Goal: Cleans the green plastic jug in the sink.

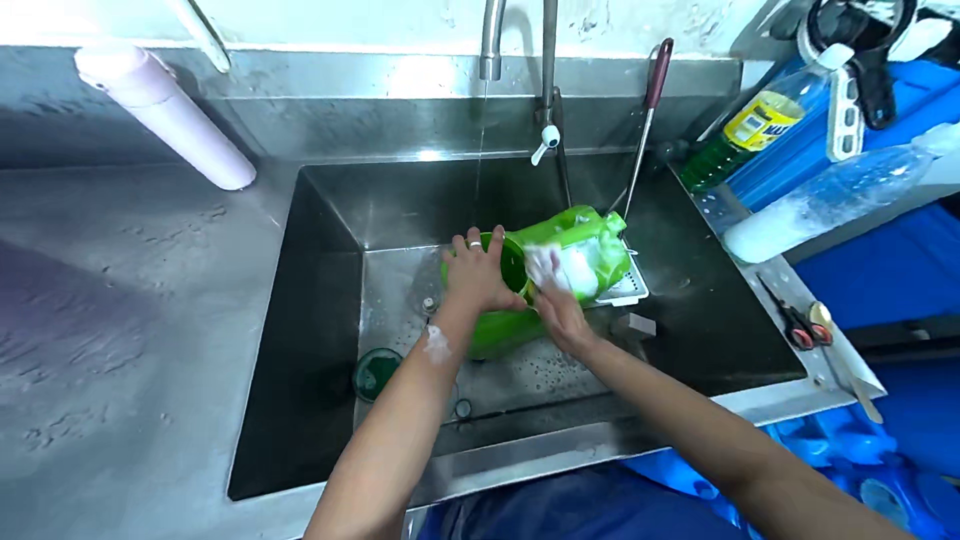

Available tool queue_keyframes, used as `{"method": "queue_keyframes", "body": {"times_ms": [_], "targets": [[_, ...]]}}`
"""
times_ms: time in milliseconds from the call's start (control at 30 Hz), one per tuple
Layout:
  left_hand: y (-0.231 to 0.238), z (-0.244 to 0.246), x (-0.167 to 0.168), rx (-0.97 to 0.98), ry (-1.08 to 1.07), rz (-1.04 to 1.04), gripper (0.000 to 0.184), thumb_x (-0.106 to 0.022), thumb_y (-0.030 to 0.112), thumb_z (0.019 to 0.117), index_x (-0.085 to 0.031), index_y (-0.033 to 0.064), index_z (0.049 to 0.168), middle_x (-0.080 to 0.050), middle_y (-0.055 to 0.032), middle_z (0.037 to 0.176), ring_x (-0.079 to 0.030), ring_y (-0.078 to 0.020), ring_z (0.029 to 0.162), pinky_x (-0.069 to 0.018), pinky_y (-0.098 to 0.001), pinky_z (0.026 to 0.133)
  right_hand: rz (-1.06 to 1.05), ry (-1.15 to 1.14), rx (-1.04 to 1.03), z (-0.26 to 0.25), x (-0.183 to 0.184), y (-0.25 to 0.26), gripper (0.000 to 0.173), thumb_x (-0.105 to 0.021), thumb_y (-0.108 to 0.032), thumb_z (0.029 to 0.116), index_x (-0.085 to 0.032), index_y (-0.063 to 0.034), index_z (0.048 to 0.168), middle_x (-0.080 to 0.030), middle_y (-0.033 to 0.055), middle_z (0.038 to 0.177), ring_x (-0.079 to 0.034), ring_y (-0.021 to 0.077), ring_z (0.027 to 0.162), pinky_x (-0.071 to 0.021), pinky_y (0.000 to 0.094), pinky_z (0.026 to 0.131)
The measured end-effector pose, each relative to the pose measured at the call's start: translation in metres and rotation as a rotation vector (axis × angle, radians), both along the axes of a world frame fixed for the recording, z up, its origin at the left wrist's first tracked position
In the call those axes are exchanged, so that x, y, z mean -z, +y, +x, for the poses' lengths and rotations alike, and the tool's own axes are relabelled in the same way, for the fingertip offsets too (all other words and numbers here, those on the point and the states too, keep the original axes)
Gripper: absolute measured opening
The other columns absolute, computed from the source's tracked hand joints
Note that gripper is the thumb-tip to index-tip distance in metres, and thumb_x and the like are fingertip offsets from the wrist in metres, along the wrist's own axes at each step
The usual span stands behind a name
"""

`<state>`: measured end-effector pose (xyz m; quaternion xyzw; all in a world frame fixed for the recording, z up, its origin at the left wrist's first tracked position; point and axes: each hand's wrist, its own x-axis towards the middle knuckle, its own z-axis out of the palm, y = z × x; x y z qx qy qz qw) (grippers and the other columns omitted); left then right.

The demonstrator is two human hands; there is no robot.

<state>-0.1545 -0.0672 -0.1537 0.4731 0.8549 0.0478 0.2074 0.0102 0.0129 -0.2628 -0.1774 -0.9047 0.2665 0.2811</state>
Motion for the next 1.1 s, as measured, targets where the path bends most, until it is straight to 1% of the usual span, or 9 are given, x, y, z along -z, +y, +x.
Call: {"method": "queue_keyframes", "body": {"times_ms": [100, 300, 433, 500, 700, 767, 867, 967, 1100], "targets": [[-0.002, 0.001, 0.001, 0.023, 0.017, 0.001, 0.125, -0.092, 0.054, 0.0669, -0.023, 0.0167, 0.165, -0.024, -0.0284, 0.164, -0.028, -0.0520, 0.146, -0.0314, -0.0692, 0.108, 0.101, -0.294, -0.018, 0.037, 0.000, 0.033, 0.037, -0.049, -0.013, 0.1027, -0.067, 0.0078, 0.127, -0.067, 0.0285, 0.128, -0.061, 0.0496, 0.125, -0.0386, 0.0680, 0.111], [-0.009, 0.007, 0.005, -0.041, 0.047, 0.055, 0.124, -0.097, 0.050, 0.0604, -0.032, 0.0175, 0.162, -0.029, -0.0247, 0.163, -0.031, -0.0516, 0.144, -0.0340, -0.0707, 0.105, 0.074, -0.573, 0.035, -0.097, -0.026, 0.103, 0.047, -0.049, -0.030, 0.1073, -0.055, 0.0032, 0.140, -0.062, 0.0286, 0.133, -0.056, 0.0439, 0.131, -0.0434, 0.0595, 0.109], [-0.006, 0.006, 0.006, -0.077, 0.045, 0.087, 0.123, -0.099, 0.046, 0.0574, -0.036, 0.0188, 0.160, -0.031, -0.0248, 0.161, -0.035, -0.0516, 0.141, -0.0348, -0.0697, 0.104, 0.085, -0.405, -0.145, 0.046, 0.002, 0.052, 0.047, -0.057, -0.020, 0.0990, -0.058, 0.0090, 0.136, -0.058, 0.0316, 0.139, -0.055, 0.0485, 0.132, -0.0430, 0.0620, 0.111], [-0.007, 0.005, 0.007, -0.050, 0.049, 0.065, 0.125, -0.098, 0.045, 0.0583, -0.033, 0.0189, 0.161, -0.028, -0.0255, 0.162, -0.032, -0.0521, 0.143, -0.0332, -0.0700, 0.106, 0.088, -0.393, -0.231, 0.065, -0.004, 0.048, 0.044, -0.059, -0.019, 0.0977, -0.062, 0.0108, 0.129, -0.062, 0.0326, 0.132, -0.058, 0.0500, 0.128, -0.0442, 0.0620, 0.110], [-0.013, 0.016, 0.004, -0.057, 0.071, 0.016, 0.128, -0.096, 0.050, 0.0608, -0.026, 0.0190, 0.164, -0.024, -0.0255, 0.165, -0.029, -0.0526, 0.145, -0.0339, -0.0713, 0.105, -0.001, -0.517, -0.124, -0.087, -0.029, 0.098, 0.036, -0.051, -0.018, 0.1064, -0.061, 0.0052, 0.131, -0.060, 0.0278, 0.135, -0.055, 0.0428, 0.131, -0.0435, 0.0582, 0.109], [-0.011, 0.015, 0.002, -0.081, 0.082, 0.027, 0.125, -0.095, 0.050, 0.0616, -0.028, 0.0194, 0.163, -0.026, -0.0254, 0.164, -0.031, -0.0513, 0.143, -0.0337, -0.0701, 0.104, -0.006, -0.366, -0.098, -0.034, -0.015, 0.074, 0.033, -0.054, -0.010, 0.1035, -0.060, 0.0046, 0.133, -0.061, 0.0272, 0.134, -0.060, 0.0426, 0.126, -0.0492, 0.0584, 0.105], [-0.006, 0.011, 0.002, -0.111, 0.063, 0.058, 0.120, -0.095, 0.050, 0.0640, -0.032, 0.0201, 0.162, -0.026, -0.0234, 0.165, -0.031, -0.0501, 0.145, -0.0320, -0.0696, 0.107, -0.181, -0.384, -0.190, 0.073, -0.009, 0.036, 0.025, -0.056, 0.006, 0.0932, -0.071, 0.0077, 0.114, -0.070, 0.0282, 0.116, -0.068, 0.0446, 0.110, -0.0532, 0.0588, 0.097], [0.006, 0.017, -0.001, -0.141, 0.024, 0.133, 0.106, -0.083, 0.059, 0.0770, -0.036, 0.0124, 0.160, -0.029, -0.0279, 0.163, -0.030, -0.0532, 0.146, -0.0301, -0.0724, 0.109, -0.491, -0.390, -0.007, 0.077, -0.049, 0.032, 0.023, -0.057, 0.002, 0.0985, -0.068, 0.0108, 0.116, -0.070, 0.0288, 0.109, -0.068, 0.0389, 0.102, -0.0514, 0.0531, 0.095], [0.028, 0.037, 0.010, -0.205, -0.008, 0.280, 0.071, -0.035, 0.057, 0.1073, -0.043, 0.0059, 0.155, -0.035, -0.0284, 0.160, -0.030, -0.0520, 0.148, -0.0251, -0.0713, 0.113, -0.659, -0.053, 0.423, 0.005, -0.074, 0.032, 0.037, -0.062, -0.011, 0.1012, -0.055, 0.0110, 0.131, -0.063, 0.0308, 0.122, -0.064, 0.0413, 0.113, -0.0503, 0.0560, 0.099]]}}
